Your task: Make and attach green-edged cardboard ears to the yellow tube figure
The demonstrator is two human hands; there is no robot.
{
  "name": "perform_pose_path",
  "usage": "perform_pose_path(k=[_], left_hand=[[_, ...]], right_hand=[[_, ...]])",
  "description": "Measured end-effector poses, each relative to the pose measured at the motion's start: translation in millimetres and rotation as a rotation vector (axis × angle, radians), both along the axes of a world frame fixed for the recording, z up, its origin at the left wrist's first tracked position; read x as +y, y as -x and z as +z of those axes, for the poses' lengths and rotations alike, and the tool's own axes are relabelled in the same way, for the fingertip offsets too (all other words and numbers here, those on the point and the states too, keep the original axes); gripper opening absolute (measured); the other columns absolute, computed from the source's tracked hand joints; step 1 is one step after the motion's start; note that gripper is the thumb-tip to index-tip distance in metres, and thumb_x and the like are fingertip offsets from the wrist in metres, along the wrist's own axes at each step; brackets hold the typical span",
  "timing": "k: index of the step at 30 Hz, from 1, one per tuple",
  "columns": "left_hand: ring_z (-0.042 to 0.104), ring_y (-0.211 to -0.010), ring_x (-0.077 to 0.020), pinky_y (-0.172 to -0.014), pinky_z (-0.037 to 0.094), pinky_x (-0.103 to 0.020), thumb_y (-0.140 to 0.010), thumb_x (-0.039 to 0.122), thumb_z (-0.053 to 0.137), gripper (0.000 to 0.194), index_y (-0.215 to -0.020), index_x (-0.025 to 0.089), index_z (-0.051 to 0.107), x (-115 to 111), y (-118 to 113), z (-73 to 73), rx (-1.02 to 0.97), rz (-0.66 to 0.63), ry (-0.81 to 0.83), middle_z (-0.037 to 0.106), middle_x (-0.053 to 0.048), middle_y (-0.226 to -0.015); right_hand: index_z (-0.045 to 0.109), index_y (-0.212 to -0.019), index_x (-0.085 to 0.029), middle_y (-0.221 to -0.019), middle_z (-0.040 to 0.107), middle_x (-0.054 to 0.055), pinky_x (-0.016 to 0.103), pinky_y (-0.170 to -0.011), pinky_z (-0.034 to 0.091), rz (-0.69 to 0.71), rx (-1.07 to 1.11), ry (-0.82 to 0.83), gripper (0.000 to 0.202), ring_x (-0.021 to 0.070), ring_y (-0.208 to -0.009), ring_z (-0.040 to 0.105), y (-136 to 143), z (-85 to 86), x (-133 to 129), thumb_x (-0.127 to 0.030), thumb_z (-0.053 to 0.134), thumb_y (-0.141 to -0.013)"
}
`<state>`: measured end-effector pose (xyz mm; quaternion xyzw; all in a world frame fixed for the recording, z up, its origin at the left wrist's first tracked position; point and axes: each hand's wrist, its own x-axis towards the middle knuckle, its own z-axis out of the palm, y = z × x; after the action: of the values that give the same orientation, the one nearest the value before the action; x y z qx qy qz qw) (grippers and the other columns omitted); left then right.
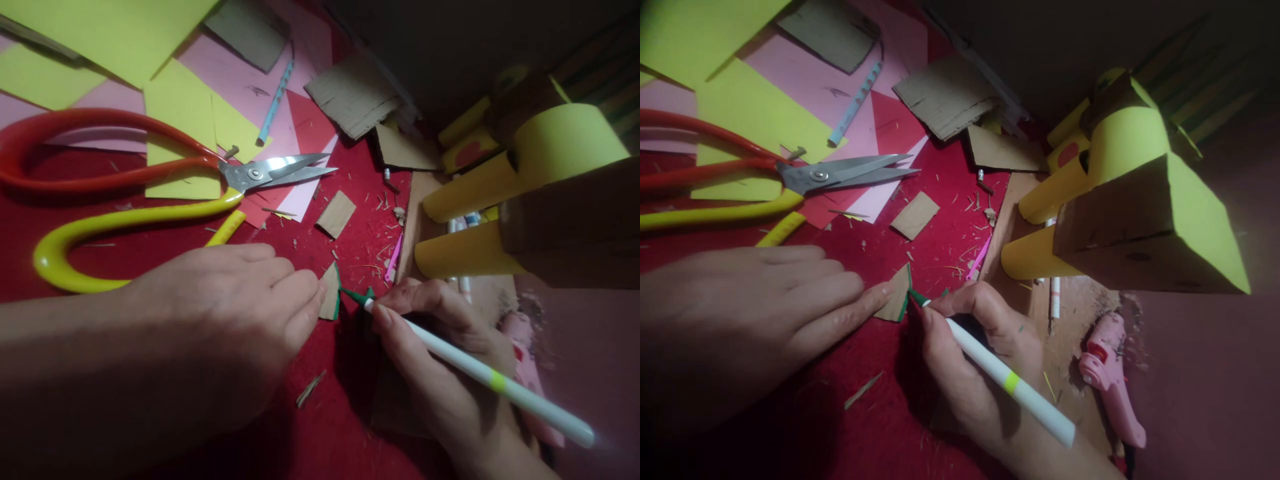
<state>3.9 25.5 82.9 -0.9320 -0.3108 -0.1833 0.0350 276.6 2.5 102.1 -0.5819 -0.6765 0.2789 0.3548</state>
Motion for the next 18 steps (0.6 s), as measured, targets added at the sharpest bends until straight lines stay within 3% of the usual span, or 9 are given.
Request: perform_pose_path(k=[10,18], left_hand=[[0.060,-0.078,-0.0258,-0.081,0.048,-0.042,-0.104,0.000,0.041,0.047,-0.115,0.020,0.082,-2.2,-0.9,-1.1,0.025,0.012,-0.006,0.071,-0.001,-0.086],[0.058,-0.075,-0.0256,-0.077,0.048,-0.043,-0.108,0.002,0.038,0.047,-0.113,0.019,0.082,-2.5,-4.2,-4.5,-0.025,0.028,-0.014,0.070,0.000,-0.083]], right_hand=[[0.083,-0.097,-0.034,-0.088,0.084,0.004,0.033,-0.046,0.058,0.005,-0.008,-0.011,0.012,0.0226,-0.064,0.075,3.8,-5.6,1.4,-0.037,0.093,-0.103],[0.081,-0.092,-0.033,-0.084,0.083,0.003,0.031,-0.050,0.062,0.078,-0.028,0.031,0.017,0.0235,-0.066,0.078,-1.1,1.2,3.2,-0.033,0.097,-0.099]])
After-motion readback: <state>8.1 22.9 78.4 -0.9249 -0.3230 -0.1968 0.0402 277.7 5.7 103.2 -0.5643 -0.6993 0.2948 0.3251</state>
